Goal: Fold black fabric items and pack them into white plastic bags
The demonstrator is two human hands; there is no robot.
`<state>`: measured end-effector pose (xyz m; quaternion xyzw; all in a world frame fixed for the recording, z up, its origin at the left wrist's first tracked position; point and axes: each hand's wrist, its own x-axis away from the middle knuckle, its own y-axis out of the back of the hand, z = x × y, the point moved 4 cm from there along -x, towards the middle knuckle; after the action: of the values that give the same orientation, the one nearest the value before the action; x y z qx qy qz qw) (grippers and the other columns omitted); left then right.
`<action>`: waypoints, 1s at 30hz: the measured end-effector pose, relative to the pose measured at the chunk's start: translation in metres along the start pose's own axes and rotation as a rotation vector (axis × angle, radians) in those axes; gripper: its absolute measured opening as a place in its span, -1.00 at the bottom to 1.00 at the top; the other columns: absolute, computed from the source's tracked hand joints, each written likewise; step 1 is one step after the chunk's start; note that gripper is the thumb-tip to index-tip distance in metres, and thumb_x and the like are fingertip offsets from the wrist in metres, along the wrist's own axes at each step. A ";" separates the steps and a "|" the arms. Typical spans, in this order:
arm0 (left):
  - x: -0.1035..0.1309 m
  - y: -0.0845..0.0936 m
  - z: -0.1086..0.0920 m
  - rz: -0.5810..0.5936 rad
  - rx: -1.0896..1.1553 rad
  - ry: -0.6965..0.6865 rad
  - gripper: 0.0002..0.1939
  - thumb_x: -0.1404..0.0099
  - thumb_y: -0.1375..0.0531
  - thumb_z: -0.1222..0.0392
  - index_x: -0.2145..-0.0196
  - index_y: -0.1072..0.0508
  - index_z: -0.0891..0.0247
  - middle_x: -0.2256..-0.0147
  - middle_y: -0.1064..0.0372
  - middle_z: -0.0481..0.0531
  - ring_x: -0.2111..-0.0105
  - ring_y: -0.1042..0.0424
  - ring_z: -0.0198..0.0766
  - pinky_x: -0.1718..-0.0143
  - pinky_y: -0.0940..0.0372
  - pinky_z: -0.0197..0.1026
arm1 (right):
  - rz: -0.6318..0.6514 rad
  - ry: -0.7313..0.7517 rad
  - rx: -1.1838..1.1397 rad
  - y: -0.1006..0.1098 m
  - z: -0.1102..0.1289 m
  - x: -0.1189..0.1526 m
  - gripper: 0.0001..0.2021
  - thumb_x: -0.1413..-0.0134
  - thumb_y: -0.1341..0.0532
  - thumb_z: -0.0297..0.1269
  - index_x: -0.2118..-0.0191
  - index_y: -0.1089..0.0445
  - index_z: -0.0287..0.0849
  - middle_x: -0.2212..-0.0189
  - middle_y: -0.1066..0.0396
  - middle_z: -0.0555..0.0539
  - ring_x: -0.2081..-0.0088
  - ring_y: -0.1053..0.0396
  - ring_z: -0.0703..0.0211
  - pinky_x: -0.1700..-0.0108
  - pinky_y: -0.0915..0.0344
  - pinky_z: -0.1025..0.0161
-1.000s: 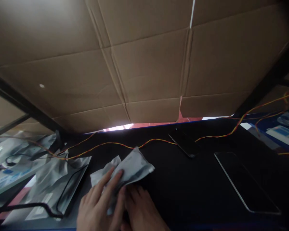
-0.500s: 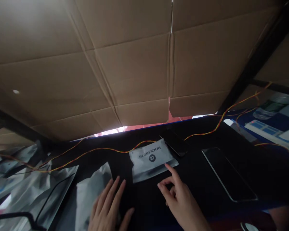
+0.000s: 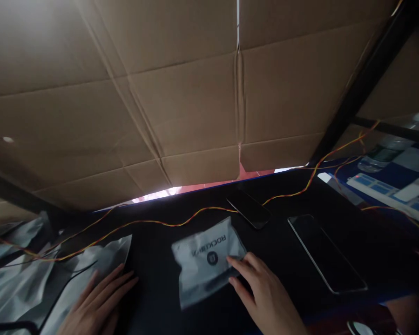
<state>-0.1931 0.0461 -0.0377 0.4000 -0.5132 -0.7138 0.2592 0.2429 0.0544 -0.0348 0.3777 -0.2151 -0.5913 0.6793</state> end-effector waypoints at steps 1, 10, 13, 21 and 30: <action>0.001 -0.001 0.002 -0.015 0.004 0.034 -0.39 -0.36 -0.13 0.27 -0.31 -0.52 -0.09 -0.25 -0.58 -0.05 -0.32 -0.49 0.12 -0.56 0.09 0.36 | 0.002 0.022 -0.006 0.001 0.000 0.004 -0.62 -0.49 -0.20 -0.31 -0.30 -0.51 0.02 -0.01 -0.57 -0.17 -0.01 -0.62 -0.07 0.00 -0.62 0.03; -0.104 0.024 -0.152 -0.126 0.140 -0.157 -0.38 -0.49 -0.15 0.33 -0.42 -0.40 -0.05 -0.39 -0.41 0.00 -0.41 -0.38 0.07 -0.41 -0.31 0.28 | 0.030 0.138 0.087 -0.001 0.003 0.009 -0.28 -0.25 -0.03 -0.67 -0.33 -0.49 0.15 -0.13 -0.56 -0.10 0.01 -0.59 -0.06 0.01 -0.65 -0.06; -0.138 0.012 -0.191 -0.090 0.142 -0.138 -0.29 -0.57 -0.16 0.09 -0.57 -0.13 0.16 -0.50 -0.20 0.19 -0.44 -0.33 0.17 -0.25 -0.50 0.22 | 0.005 0.139 0.000 0.000 -0.001 0.006 -0.30 -0.24 -0.04 -0.63 -0.32 -0.50 0.16 -0.16 -0.58 -0.06 -0.05 -0.60 -0.05 -0.06 -0.63 -0.02; -0.143 -0.008 -0.202 -0.069 0.140 -0.107 -0.27 -0.64 -0.10 0.01 -0.61 0.02 0.18 -0.54 -0.12 0.15 -0.46 -0.29 0.16 -0.30 -0.44 0.27 | -0.104 -0.301 -0.402 0.006 -0.017 -0.032 -0.64 -0.49 -0.11 -0.02 0.09 -0.62 -0.07 0.16 -0.66 -0.21 0.11 -0.65 -0.13 0.05 -0.52 0.02; -0.157 0.009 -0.178 -0.046 0.506 0.108 -0.39 -0.64 -0.06 0.16 -0.56 -0.13 0.02 -0.44 -0.33 0.14 -0.47 -0.26 0.15 -0.44 -0.15 0.52 | 0.002 -0.336 -0.764 -0.011 -0.012 -0.054 -0.56 -0.32 -0.21 0.25 0.26 -0.38 -0.06 0.43 -0.44 0.03 0.42 -0.42 0.17 0.35 -0.37 0.26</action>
<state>0.0411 0.0722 -0.0090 0.5011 -0.6515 -0.5463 0.1614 0.2336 0.1090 -0.0418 -0.0033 -0.0883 -0.6814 0.7265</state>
